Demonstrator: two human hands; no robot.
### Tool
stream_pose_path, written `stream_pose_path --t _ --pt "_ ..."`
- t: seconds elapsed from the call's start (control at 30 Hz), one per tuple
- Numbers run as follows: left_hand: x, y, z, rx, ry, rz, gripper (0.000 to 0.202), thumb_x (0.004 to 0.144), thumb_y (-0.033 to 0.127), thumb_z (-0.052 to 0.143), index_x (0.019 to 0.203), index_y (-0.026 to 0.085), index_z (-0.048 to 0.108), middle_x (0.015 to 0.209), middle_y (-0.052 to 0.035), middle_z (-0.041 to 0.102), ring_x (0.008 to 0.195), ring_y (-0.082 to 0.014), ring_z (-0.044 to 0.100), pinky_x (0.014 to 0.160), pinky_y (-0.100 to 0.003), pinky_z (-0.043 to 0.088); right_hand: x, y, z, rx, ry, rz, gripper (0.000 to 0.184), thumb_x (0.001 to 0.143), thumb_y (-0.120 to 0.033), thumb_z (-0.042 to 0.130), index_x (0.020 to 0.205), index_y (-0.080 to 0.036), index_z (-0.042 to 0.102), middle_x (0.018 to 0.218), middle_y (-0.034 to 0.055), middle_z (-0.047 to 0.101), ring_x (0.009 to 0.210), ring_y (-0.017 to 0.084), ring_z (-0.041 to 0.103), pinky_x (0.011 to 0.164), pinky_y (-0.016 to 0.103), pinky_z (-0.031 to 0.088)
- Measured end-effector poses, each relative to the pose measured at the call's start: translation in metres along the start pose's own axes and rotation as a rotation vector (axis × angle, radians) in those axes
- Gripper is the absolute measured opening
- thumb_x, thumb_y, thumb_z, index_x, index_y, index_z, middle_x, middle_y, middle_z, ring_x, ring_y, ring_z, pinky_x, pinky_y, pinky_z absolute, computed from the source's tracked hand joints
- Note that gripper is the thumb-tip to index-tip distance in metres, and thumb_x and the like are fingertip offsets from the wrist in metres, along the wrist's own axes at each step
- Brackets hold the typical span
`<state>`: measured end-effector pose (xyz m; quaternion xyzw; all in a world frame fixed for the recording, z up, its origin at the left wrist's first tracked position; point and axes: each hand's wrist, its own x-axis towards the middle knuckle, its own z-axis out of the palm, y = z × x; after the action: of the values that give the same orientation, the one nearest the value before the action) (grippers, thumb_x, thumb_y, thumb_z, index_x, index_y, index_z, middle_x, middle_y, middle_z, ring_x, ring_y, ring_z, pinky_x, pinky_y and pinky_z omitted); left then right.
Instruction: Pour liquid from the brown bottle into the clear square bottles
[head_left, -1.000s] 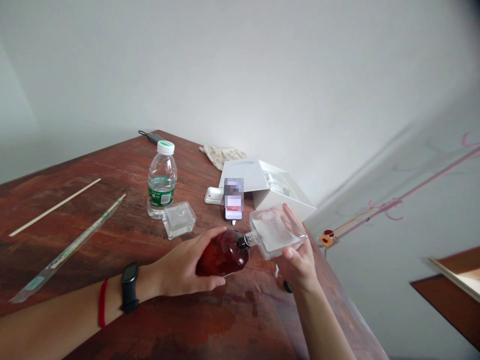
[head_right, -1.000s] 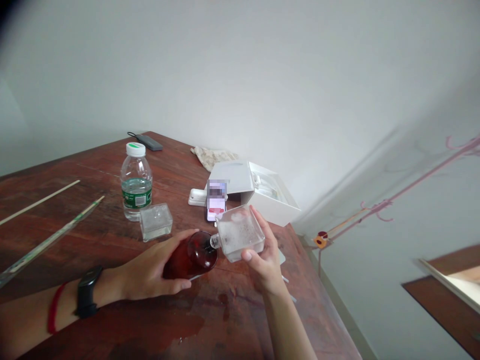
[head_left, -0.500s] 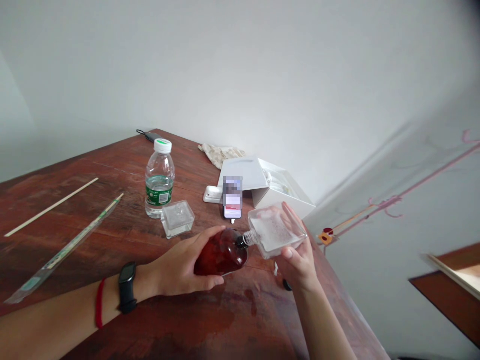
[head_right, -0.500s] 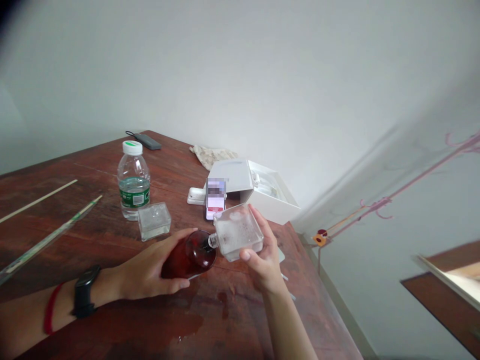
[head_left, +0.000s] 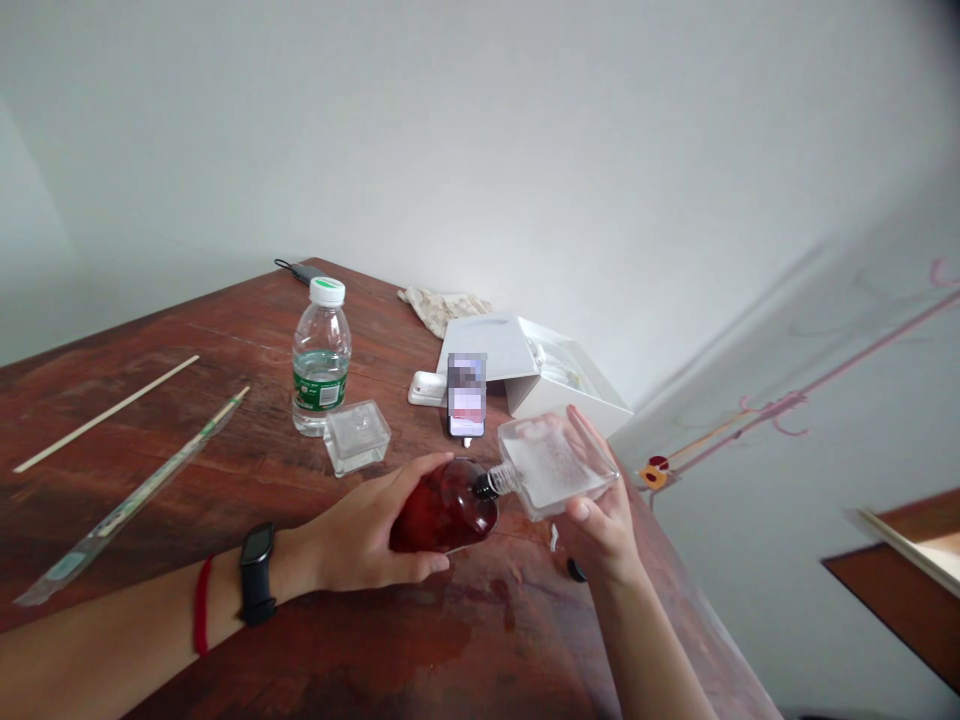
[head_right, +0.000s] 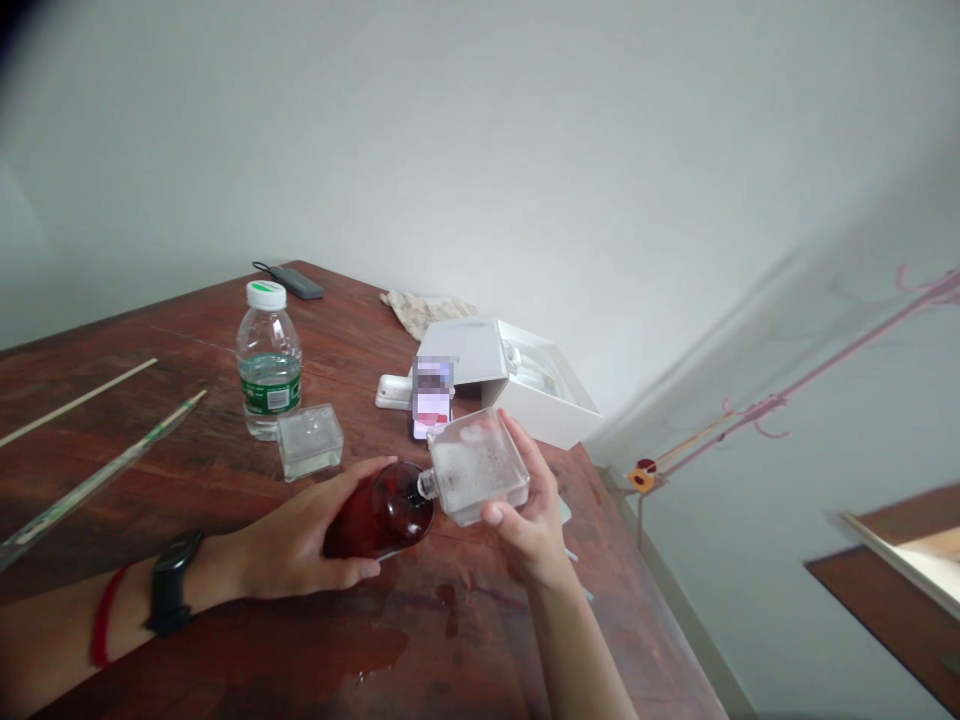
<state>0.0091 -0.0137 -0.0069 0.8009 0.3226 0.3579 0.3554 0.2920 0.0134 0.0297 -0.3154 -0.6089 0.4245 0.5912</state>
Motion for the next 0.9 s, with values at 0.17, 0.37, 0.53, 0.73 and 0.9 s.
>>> stream_pose_path --t 0.17,0.37,0.53,0.73,0.9 --pt "0.000 -0.002 0.001 -0.001 -0.014 0.017 0.092 0.086 0.053 0.078 0.160 0.024 0.031 0.157 -0.0161 0.056 0.137 -0.0377 0.061 0.117 -0.053 0.048 0.001 -0.005 0.004 0.037 -0.010 -0.030 0.091 0.068 -0.055 0.092 0.149 -0.033 0.058 0.134 0.0103 0.074 0.128 0.038 0.067 0.111 0.059 0.050" --pt "-0.001 -0.002 0.001 0.015 -0.011 0.029 0.099 0.084 0.049 0.082 0.162 0.024 0.027 0.155 -0.0161 0.057 0.136 -0.0377 0.062 0.116 -0.053 0.049 -0.001 -0.008 0.005 0.030 -0.019 -0.034 0.091 0.068 -0.055 0.094 0.149 -0.034 0.059 0.133 0.0082 0.074 0.132 0.036 0.064 0.112 0.054 0.050" --pt "0.000 -0.003 0.002 0.002 -0.012 0.006 0.101 0.081 0.046 0.084 0.161 0.023 0.027 0.155 -0.0166 0.058 0.136 -0.0385 0.062 0.116 -0.054 0.049 -0.001 -0.005 0.004 -0.014 0.010 -0.032 0.092 0.069 -0.061 0.091 0.150 -0.032 0.057 0.138 0.0107 0.072 0.134 0.038 0.063 0.113 0.057 0.049" --pt "-0.001 -0.006 0.004 -0.019 0.009 -0.001 0.103 0.078 0.043 0.087 0.161 0.025 0.028 0.155 -0.0160 0.058 0.136 -0.0388 0.062 0.117 -0.055 0.048 0.002 -0.005 0.001 -0.060 -0.021 -0.028 0.092 0.071 -0.063 0.089 0.151 -0.033 0.056 0.139 0.0106 0.072 0.136 0.038 0.062 0.114 0.056 0.049" --pt "0.000 -0.006 0.005 -0.044 0.018 0.012 0.102 0.078 0.044 0.087 0.161 0.025 0.032 0.154 -0.0148 0.059 0.135 -0.0386 0.062 0.118 -0.054 0.047 0.002 -0.005 -0.004 -0.098 -0.038 -0.018 0.088 0.072 -0.065 0.087 0.149 -0.031 0.059 0.139 0.0112 0.072 0.135 0.038 0.063 0.112 0.055 0.051"
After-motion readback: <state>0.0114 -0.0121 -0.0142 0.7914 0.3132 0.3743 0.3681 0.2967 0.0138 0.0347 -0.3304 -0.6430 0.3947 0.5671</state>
